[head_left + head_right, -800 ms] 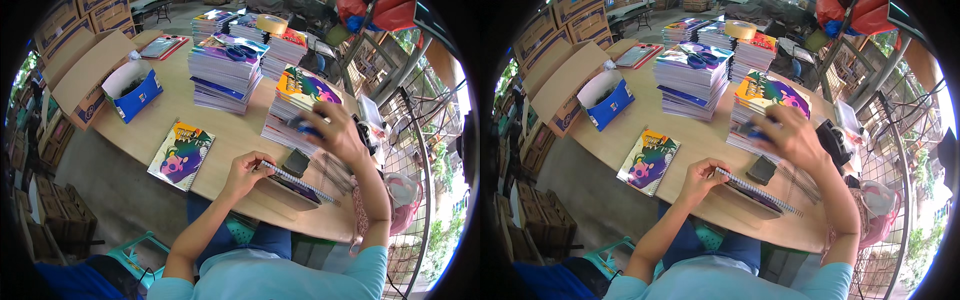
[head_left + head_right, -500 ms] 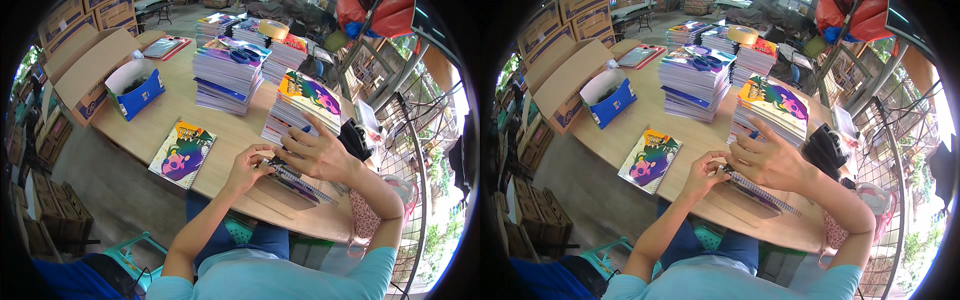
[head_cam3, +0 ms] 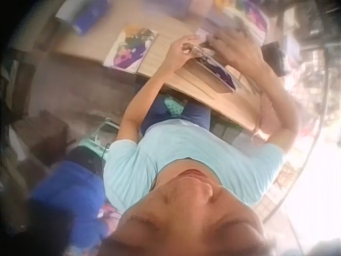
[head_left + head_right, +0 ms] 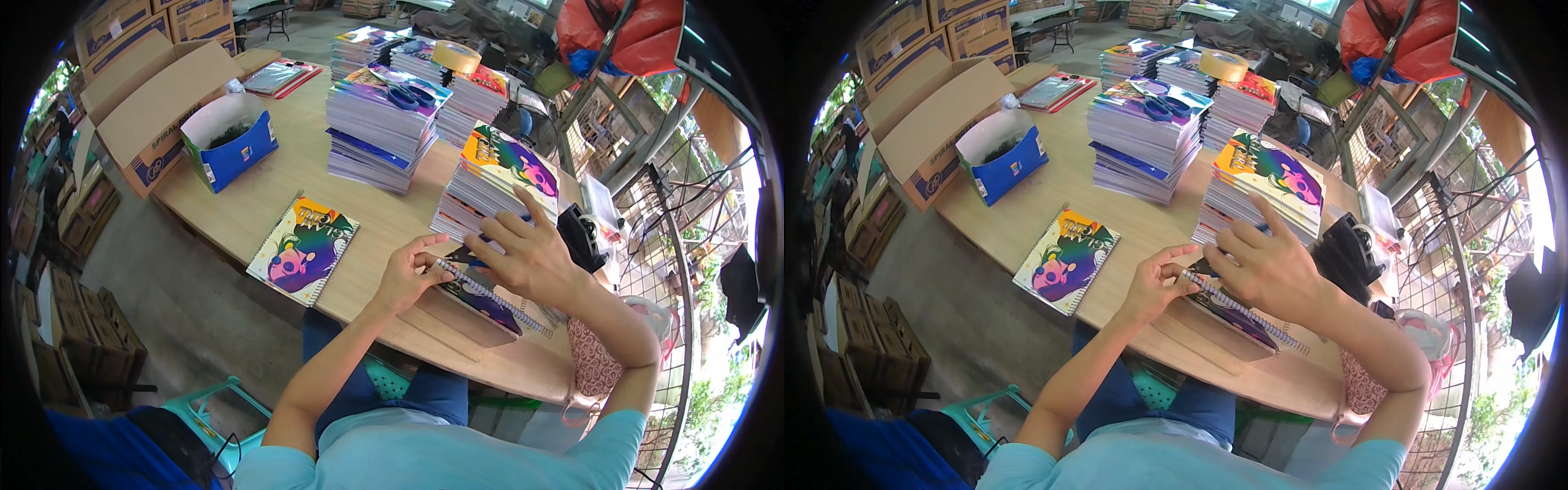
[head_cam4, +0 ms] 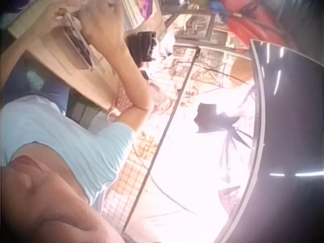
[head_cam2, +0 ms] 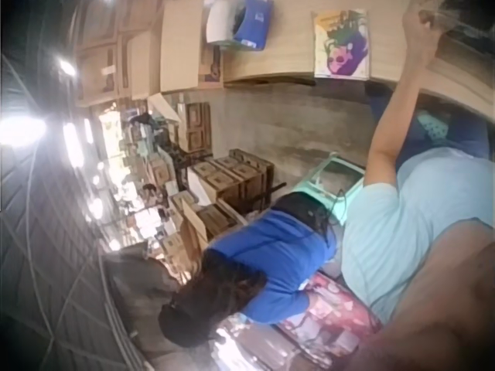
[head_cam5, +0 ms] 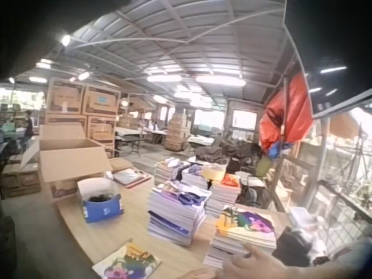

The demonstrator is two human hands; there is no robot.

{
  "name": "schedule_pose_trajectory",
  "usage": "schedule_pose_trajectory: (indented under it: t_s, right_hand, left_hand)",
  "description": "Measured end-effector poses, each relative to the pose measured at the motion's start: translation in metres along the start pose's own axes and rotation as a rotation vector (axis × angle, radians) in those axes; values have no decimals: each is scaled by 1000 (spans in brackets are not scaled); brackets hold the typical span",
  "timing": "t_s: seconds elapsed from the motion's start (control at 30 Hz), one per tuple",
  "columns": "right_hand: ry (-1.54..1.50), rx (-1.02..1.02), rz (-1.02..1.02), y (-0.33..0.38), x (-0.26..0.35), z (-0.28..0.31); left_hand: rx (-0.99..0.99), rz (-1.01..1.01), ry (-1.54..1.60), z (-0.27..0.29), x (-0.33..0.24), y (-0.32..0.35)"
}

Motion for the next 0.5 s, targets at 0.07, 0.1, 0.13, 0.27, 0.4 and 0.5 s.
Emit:
schedule_pose_trajectory:
  t_s: [0.07,0.1,0.13,0.27,0.4,0.5]
  right_hand:
    - [119,12,96,-1,5,-2]
    - [179,16,143,-1,7,-4]
    - [196,12,174,-3,8,-5]
    - [254,41,278,-7,13,-11]
    - [274,171,167,-5,14,-16]
    - [-399,484,-689,8,-13,-31]
  left_hand:
    - [38,-18,-1,2,0,0]
    - [46,-16,-35,4,1,0]
    - [53,-14,-69,5,2,0]
    - [27,-11,-34,5,7,-3]
    - [11,-31,-132,6,3,-2]
    - [-35,-10,-133,4,11,3]
Point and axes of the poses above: each hand's wrist, its own y-axis away from the middle knuckle, its own z-axis out of the back of the hand, x = y × z, the point moved 4 cm from there along -y, towards the middle knuckle, and after that the axes turned 12 degrees about -y, right-handed, at the moved point
